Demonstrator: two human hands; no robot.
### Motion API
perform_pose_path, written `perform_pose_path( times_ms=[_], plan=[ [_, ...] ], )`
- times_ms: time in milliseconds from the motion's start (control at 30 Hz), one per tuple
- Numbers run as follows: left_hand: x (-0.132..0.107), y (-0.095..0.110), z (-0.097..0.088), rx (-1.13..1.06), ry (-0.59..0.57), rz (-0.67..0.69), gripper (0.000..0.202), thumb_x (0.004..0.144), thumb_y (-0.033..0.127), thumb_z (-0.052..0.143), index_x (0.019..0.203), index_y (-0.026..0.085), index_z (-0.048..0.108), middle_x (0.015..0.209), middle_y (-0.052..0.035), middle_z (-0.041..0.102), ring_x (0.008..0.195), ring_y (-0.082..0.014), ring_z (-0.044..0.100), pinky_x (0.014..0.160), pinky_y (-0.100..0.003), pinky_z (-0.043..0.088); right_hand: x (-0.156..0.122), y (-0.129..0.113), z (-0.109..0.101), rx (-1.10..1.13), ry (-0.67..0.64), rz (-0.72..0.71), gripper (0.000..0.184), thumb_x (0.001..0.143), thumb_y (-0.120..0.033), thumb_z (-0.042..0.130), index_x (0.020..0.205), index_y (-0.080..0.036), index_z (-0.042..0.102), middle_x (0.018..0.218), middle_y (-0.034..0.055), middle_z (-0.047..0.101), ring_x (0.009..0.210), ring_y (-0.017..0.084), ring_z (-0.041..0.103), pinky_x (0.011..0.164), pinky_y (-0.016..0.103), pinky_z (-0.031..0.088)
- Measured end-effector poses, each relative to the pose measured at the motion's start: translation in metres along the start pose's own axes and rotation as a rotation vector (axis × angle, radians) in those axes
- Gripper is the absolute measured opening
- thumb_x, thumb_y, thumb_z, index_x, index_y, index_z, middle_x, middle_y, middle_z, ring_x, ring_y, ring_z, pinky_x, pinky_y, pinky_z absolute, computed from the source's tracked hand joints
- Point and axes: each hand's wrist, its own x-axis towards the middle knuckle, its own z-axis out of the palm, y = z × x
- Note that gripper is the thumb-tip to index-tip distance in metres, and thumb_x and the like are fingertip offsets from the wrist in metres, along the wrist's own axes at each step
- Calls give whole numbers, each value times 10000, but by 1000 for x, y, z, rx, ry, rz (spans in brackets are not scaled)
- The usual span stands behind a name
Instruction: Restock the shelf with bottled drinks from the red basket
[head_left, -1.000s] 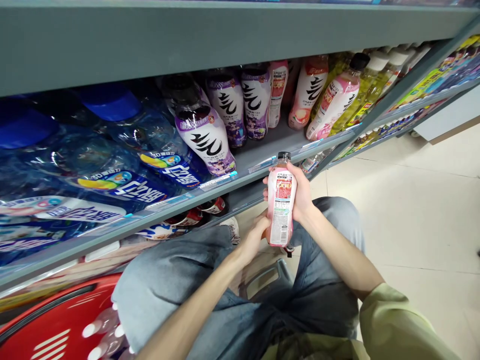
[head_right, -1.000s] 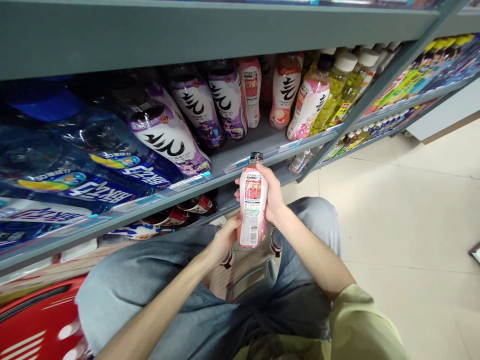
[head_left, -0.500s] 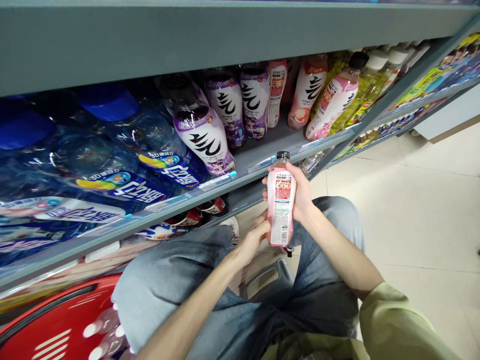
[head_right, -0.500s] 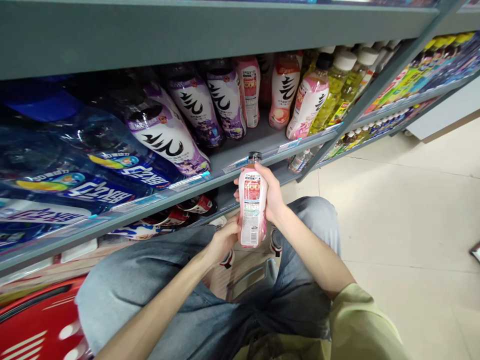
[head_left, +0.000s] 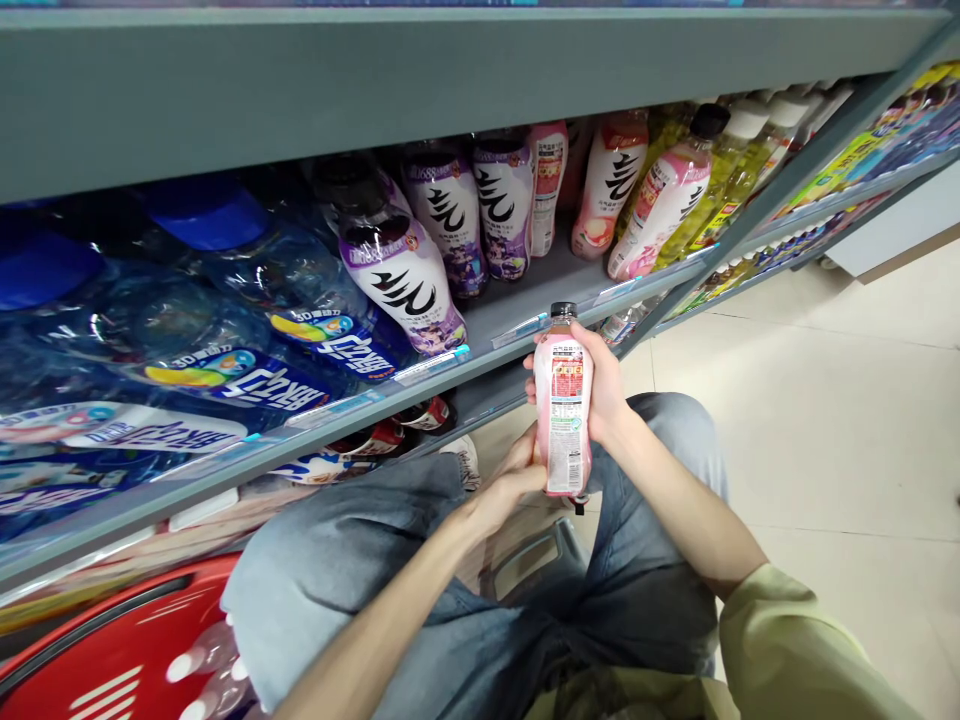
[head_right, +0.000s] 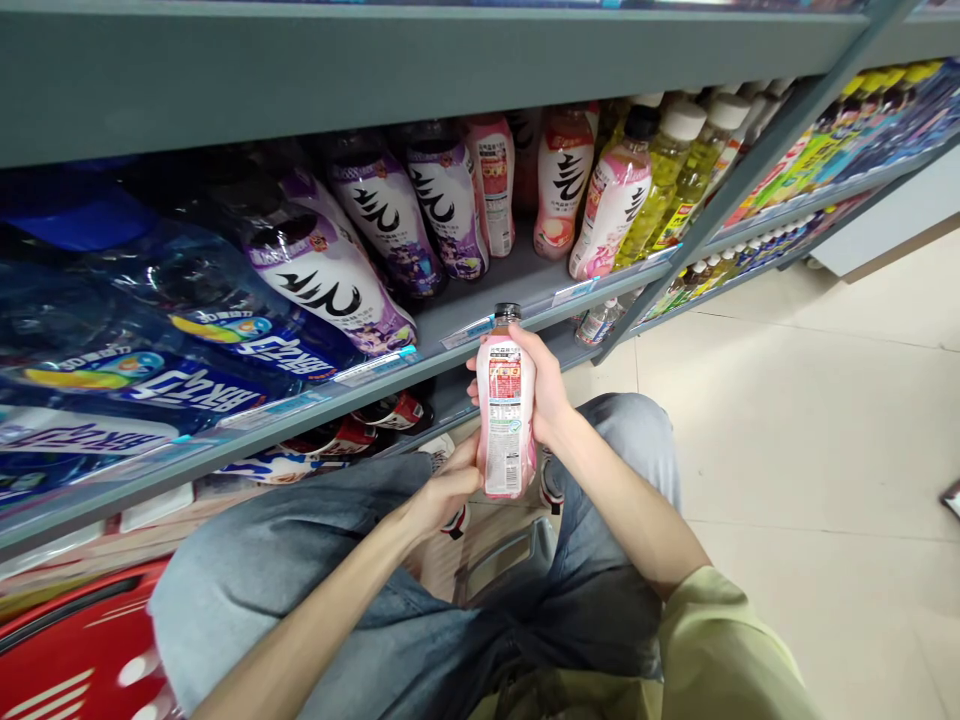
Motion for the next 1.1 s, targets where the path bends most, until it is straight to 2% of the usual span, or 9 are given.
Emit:
perform_pose_path(
  times_ms=[167,333,467,533,667,800,967,1100],
  plan=[
    [2,3,-1,25,-57,-61,857,554,258,719,1387,163,541,1077,-57,714,941,-256,629,829,-333,451,1,-2,-1,8,9,29,440,818,-595,698,984,-188,707,799,55,772,575,209,719,543,322,609],
    [2,2,-1,109,-52,-43,835,528,195,685,1350,165,540,1148,-57,678,978,-245,596,821,-323,436,1,-1,0,15,31,38,421,842,-588,663,968,-188,701,784,53,767,569,207,715,523,315,601],
    [2,-2,-4,124,-46,-52,805,552,197,680,1341,169,518,1085,-48,666,947,-238,596,813,-327,435,0,-1,-1,0,48,34,417,859,-582,639,971,-186,704,788,56,768,568,206,717,520,315,600],
    [1,-3,-3,158,-34,-24,797,576,203,666,1353,170,495,1082,-51,658,966,-249,603,848,-348,456,1,-1,-1,1,58,27,412,863,-579,636,970,-187,708,791,55,769,565,205,717,521,316,601],
    [0,1,4,300,23,92,842,607,173,635,1418,169,408,1284,-102,605,1141,-294,596,1019,-422,471,4,-1,-2,13,114,-21,386,871,-566,640,932,-190,703,784,48,766,550,195,712,504,301,586],
    [0,6,10,353,83,101,921,619,163,646,1476,133,308,1348,-146,582,1199,-312,602,1074,-464,470,6,0,-1,27,184,-40,376,891,-559,616,879,-190,690,765,45,759,532,186,703,480,287,568],
    [0,8,12,433,84,133,874,632,138,658,1448,114,345,1317,-152,605,1158,-289,631,1063,-449,498,7,0,-1,20,204,-22,379,895,-561,610,875,-192,689,769,46,763,533,189,706,488,292,575],
    [2,4,11,514,128,191,889,641,193,781,1428,115,376,1384,-173,576,1262,-307,589,1126,-456,463,5,-1,1,16,205,-16,380,897,-561,611,884,-191,695,772,48,766,543,189,707,504,293,584]
  ],
)
